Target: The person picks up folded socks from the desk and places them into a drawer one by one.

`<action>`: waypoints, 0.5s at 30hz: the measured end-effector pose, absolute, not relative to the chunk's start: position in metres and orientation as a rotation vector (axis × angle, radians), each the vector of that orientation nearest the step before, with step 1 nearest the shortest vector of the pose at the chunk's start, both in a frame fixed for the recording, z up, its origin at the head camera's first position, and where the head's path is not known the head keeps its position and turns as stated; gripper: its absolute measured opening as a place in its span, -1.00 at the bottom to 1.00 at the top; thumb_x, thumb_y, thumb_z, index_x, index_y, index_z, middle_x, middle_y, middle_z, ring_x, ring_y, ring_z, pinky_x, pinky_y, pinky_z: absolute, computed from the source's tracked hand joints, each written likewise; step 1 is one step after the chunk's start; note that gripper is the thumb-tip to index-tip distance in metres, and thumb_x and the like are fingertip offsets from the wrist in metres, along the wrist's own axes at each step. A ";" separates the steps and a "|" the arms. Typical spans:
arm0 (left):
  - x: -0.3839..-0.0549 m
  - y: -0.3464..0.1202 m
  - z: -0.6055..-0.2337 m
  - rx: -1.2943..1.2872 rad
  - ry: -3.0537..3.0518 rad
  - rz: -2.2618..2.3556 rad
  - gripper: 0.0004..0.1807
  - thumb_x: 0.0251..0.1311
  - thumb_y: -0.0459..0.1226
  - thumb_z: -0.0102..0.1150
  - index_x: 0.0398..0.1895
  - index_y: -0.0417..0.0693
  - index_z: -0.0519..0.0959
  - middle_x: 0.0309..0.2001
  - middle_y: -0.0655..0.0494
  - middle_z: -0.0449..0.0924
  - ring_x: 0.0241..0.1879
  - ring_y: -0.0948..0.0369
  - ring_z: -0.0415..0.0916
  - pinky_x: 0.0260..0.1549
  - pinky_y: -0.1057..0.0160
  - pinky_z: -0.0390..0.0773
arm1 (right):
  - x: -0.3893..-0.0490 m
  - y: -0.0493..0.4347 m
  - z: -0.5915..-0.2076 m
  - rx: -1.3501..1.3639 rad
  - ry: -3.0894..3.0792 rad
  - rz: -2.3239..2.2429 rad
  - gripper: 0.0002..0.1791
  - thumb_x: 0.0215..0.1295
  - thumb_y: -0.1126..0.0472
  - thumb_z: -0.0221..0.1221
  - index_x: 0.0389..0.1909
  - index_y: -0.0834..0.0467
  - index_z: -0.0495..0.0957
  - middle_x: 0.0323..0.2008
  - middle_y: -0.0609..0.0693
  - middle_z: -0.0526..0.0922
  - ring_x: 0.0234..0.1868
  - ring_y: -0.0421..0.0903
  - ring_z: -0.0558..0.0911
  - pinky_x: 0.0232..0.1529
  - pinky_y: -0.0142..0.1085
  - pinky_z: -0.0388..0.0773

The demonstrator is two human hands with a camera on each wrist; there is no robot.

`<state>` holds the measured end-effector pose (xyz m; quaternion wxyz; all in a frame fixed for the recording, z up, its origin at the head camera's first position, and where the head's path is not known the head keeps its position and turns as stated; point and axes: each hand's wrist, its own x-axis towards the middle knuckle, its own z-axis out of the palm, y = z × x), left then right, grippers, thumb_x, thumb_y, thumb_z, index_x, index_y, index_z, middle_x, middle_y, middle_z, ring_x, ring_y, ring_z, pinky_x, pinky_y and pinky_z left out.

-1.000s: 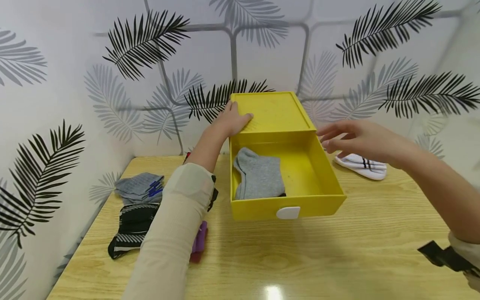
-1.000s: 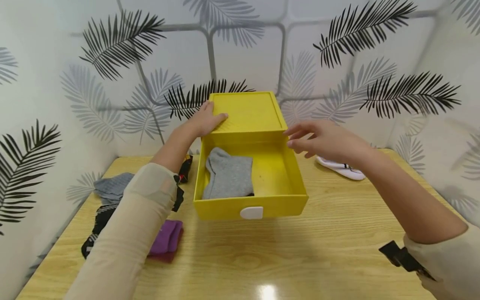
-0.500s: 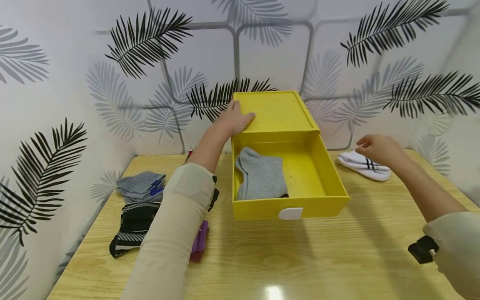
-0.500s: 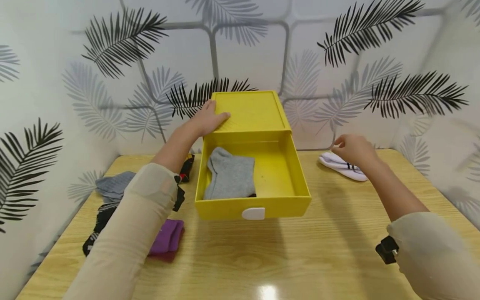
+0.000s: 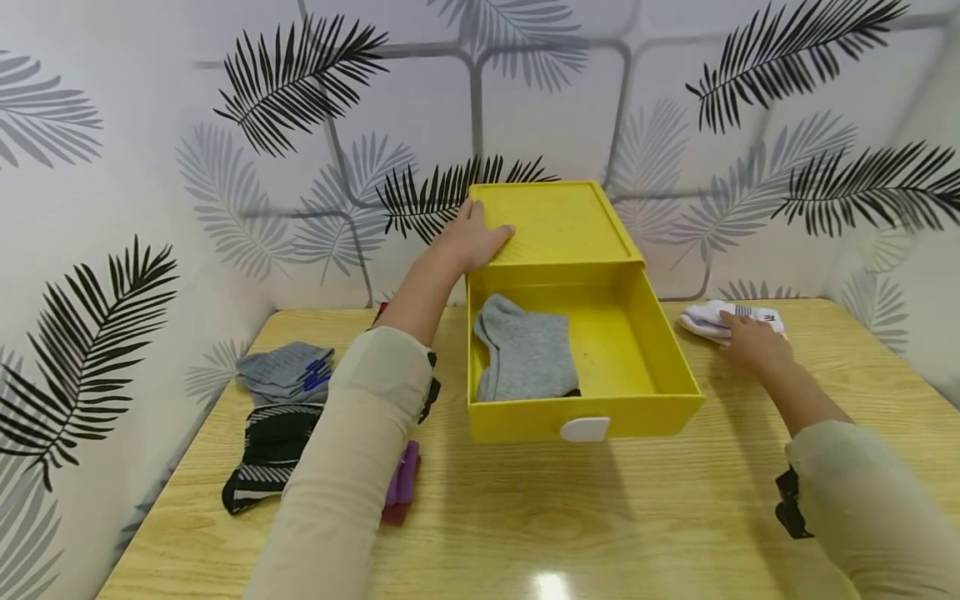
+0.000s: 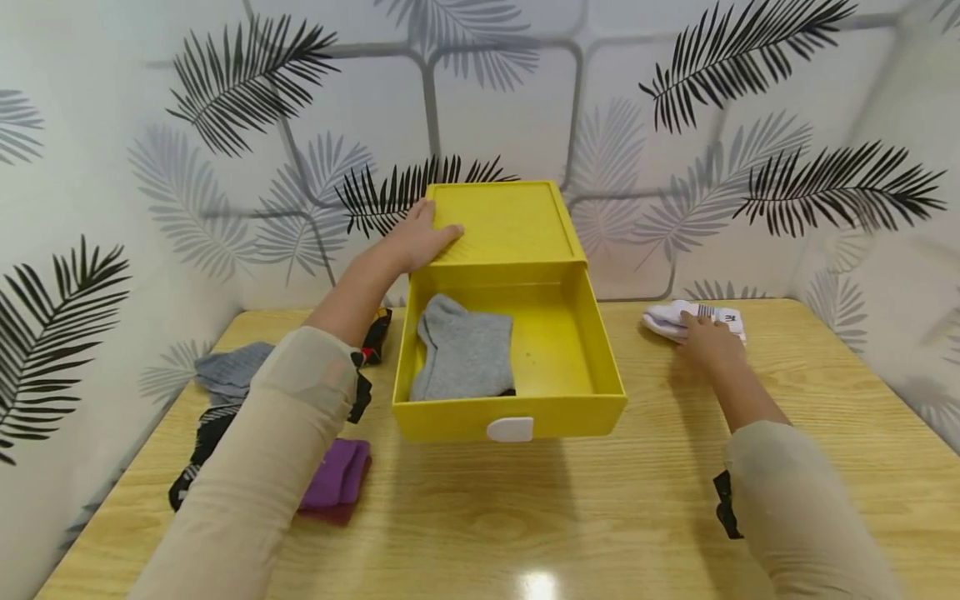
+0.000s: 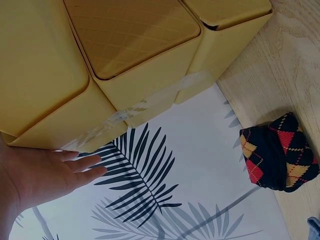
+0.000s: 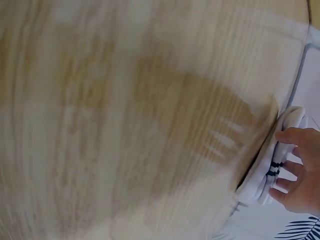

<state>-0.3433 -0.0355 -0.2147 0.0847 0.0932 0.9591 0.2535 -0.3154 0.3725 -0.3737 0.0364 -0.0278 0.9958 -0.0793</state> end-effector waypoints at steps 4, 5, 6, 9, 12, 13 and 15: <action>-0.343 -0.034 -0.214 0.266 2.856 0.752 -0.16 0.31 0.18 -0.34 0.45 0.00 -0.37 0.43 0.12 -0.52 0.38 0.03 -0.35 0.27 0.00 -0.13 | -0.313 0.372 -0.376 -0.101 3.038 -0.214 -0.46 0.26 0.29 -0.05 0.22 0.44 0.13 0.18 0.49 0.13 0.12 0.50 0.12 -0.04 0.32 0.22; -0.343 -0.034 -0.214 0.263 2.854 0.750 -0.16 0.31 0.18 -0.34 0.45 0.00 -0.37 0.43 0.13 -0.52 0.38 0.03 -0.35 0.27 0.00 -0.14 | -0.312 0.373 -0.376 -0.108 3.043 -0.216 -0.48 0.24 0.30 -0.04 0.20 0.44 0.17 0.17 0.48 0.16 0.11 0.49 0.14 -0.06 0.31 0.25; -0.343 -0.034 -0.214 0.261 2.853 0.747 -0.16 0.31 0.18 -0.34 0.45 0.00 -0.38 0.43 0.13 -0.53 0.38 0.03 -0.35 0.27 0.01 -0.15 | -0.312 0.374 -0.377 -0.131 3.057 -0.227 -0.50 0.21 0.33 -0.04 0.17 0.44 0.21 0.14 0.48 0.21 0.09 0.48 0.19 -0.07 0.29 0.28; -0.343 -0.035 -0.214 0.259 2.854 0.746 -0.16 0.31 0.18 -0.35 0.45 0.00 -0.38 0.43 0.12 -0.53 0.38 0.02 -0.35 0.27 0.01 -0.14 | -0.311 0.379 -0.377 -0.221 3.108 -0.298 -0.58 0.13 0.38 -0.03 0.04 0.42 0.35 0.02 0.47 0.37 0.00 0.45 0.33 -0.12 0.22 0.34; -0.343 -0.036 -0.214 0.261 2.853 0.748 -0.16 0.31 0.18 -0.35 0.45 0.00 -0.38 0.43 0.12 -0.53 0.38 0.02 -0.34 0.27 0.00 -0.14 | -0.309 0.386 -0.377 -0.354 3.169 -0.395 -0.70 0.02 0.44 -0.01 -0.17 0.38 0.48 -0.20 0.43 0.51 -0.21 0.35 0.47 -0.24 0.09 0.40; -0.343 -0.036 -0.214 0.260 2.854 0.749 -0.16 0.31 0.18 -0.35 0.45 0.00 -0.37 0.43 0.12 -0.53 0.38 0.02 -0.34 0.27 0.00 -0.14 | -0.308 0.389 -0.377 -0.386 3.180 -0.432 -0.73 -0.01 0.45 -0.01 -0.24 0.36 0.51 -0.26 0.40 0.53 -0.28 0.30 0.48 -0.28 0.05 0.40; -0.343 -0.036 -0.214 0.260 2.853 0.747 -0.16 0.31 0.18 -0.35 0.45 0.00 -0.37 0.43 0.12 -0.52 0.38 0.02 -0.34 0.27 -0.01 -0.13 | -0.304 0.393 -0.377 -0.441 3.200 -0.506 -0.77 -0.08 0.48 -0.01 -0.37 0.31 0.55 -0.37 0.32 0.56 -0.42 0.16 0.46 -0.40 -0.08 0.36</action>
